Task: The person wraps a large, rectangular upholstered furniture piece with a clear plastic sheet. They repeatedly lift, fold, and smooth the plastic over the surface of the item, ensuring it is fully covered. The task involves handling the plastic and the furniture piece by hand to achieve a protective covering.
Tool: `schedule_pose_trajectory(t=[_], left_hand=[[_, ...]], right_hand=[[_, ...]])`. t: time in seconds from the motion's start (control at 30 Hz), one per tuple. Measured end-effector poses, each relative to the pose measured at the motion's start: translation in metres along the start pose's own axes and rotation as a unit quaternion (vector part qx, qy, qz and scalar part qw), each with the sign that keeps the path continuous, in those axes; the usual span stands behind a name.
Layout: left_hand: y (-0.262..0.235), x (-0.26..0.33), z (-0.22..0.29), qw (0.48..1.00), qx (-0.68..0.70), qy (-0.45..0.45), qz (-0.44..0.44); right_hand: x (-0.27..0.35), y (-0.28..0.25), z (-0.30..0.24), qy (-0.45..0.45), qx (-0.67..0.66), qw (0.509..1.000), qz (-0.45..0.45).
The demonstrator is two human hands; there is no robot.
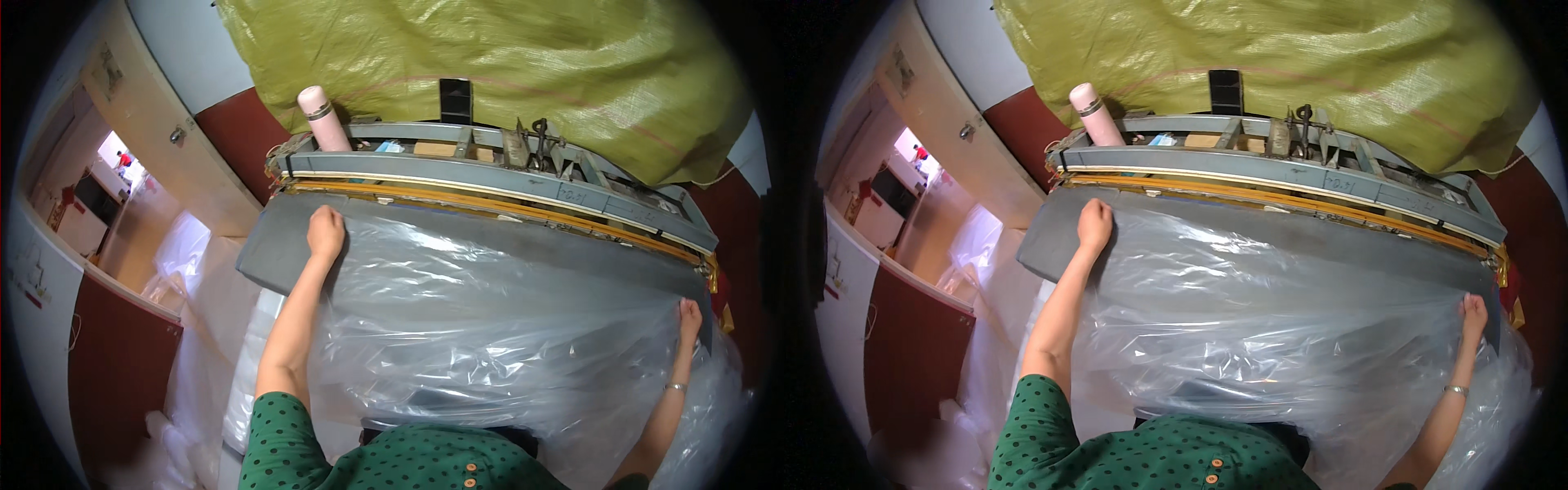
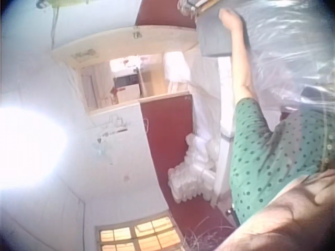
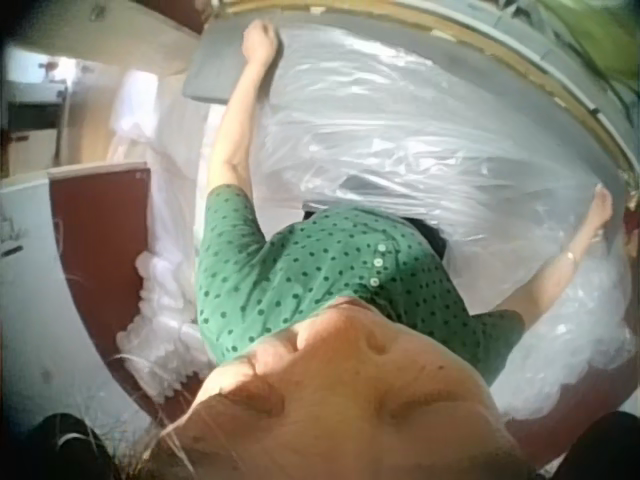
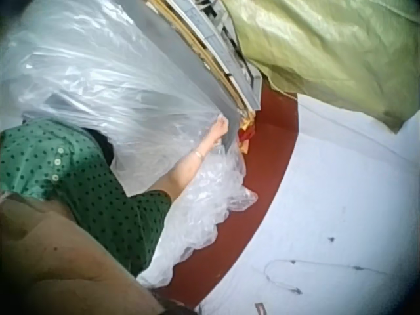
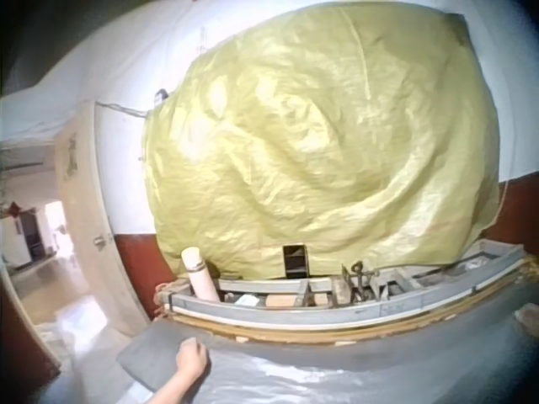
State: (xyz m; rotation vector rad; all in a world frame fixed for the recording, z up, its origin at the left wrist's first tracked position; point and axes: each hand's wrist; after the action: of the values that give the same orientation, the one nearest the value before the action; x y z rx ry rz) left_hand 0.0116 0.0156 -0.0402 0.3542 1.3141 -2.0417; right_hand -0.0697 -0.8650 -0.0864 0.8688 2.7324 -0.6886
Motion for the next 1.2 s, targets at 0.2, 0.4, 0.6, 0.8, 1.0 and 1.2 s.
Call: schedule_pose_trajectory(t=[0.2, 0.4, 0.6, 0.8, 1.0, 1.2], left_hand=[[0.033, -0.027, -0.03, 0.971, 0.134, -0.074, 0.184], [0.06, -0.069, -0.064, 0.968, 0.157, -0.093, 0.173], [0.069, -0.074, -0.062, 0.952, 0.243, -0.137, 0.127], [0.055, -0.072, -0.06, 0.933, 0.184, -0.234, 0.203], [0.053, -0.087, -0.099, 0.943, 0.245, -0.168, 0.151], [-0.053, -0.021, 0.021, 0.894, 0.434, -0.049, -0.105]], right_hand=[[-0.025, 0.11, -0.041, -0.069, 0.029, 0.987, 0.144], [-0.047, 0.162, -0.071, -0.044, 0.027, 0.985, 0.163], [-0.057, 0.154, -0.047, -0.108, -0.02, 0.972, 0.208], [-0.045, 0.161, -0.071, 0.004, -0.161, 0.96, 0.229], [-0.061, 0.146, -0.051, -0.046, -0.015, 0.974, 0.222], [0.027, 0.071, -0.145, -0.159, 0.087, 0.965, 0.188]])
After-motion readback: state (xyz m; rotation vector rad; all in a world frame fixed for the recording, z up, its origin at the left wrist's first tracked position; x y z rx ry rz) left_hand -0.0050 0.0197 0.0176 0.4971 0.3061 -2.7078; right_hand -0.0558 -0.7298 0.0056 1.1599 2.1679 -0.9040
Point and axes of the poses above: each hand's wrist, its own x-axis away from the middle knuckle, its own y-axis out of the palm, z = x × y, and after that the axes turned 2 degrees about z, right-handed
